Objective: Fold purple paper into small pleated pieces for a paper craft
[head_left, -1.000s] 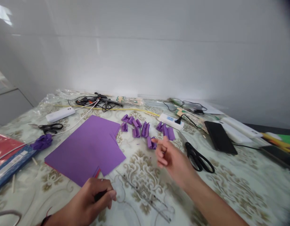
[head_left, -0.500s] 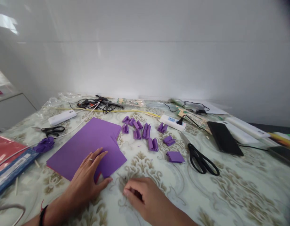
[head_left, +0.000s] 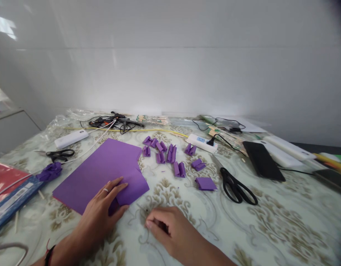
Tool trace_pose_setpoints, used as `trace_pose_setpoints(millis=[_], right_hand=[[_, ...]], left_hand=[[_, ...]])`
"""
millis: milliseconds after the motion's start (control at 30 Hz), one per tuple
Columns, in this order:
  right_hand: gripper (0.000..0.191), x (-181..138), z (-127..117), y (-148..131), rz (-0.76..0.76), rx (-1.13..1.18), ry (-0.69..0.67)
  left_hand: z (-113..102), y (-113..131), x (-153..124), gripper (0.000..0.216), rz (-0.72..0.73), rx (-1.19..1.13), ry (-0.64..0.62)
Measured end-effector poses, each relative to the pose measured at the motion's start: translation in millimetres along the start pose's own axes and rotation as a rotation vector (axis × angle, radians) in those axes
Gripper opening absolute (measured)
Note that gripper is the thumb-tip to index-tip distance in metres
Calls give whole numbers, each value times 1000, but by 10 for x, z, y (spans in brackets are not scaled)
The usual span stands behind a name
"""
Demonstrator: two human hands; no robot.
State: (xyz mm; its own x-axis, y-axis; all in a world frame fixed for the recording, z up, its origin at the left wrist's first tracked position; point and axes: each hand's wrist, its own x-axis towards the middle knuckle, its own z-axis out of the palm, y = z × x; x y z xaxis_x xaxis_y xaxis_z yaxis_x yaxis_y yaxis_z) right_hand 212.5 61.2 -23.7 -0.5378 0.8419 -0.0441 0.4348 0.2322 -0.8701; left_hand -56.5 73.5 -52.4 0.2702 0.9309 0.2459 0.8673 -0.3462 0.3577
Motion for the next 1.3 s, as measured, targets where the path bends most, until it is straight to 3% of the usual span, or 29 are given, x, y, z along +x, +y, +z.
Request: trace_pose_setpoints(millis=[267, 533, 667, 767, 867, 967, 1133, 1300], right_hand=[[25, -15, -18, -8, -1, 21, -9], [28, -4, -15, 5, -24, 31, 3], [17, -14, 17, 38, -22, 106, 174], [21, -16, 36, 81, 102, 301, 269], [44, -10, 33, 109, 187, 460, 227], [57, -2, 8, 111, 190, 462, 224], [48, 8, -27, 126, 192, 419, 128], [50, 19, 11, 158, 193, 429, 118]], left_hand=[[-10, -1, 24, 40, -18, -116, 95], [-95, 105, 42, 29, -8, -265, 69], [-69, 111, 13, 32, 22, -279, 92], [-75, 122, 0, 31, 28, -272, 113], [-111, 152, 2, 32, 40, -268, 117], [-143, 181, 8, 32, 61, -279, 112], [-129, 186, 6, 32, 126, -295, 67], [-116, 175, 18, 37, 193, -265, 12]])
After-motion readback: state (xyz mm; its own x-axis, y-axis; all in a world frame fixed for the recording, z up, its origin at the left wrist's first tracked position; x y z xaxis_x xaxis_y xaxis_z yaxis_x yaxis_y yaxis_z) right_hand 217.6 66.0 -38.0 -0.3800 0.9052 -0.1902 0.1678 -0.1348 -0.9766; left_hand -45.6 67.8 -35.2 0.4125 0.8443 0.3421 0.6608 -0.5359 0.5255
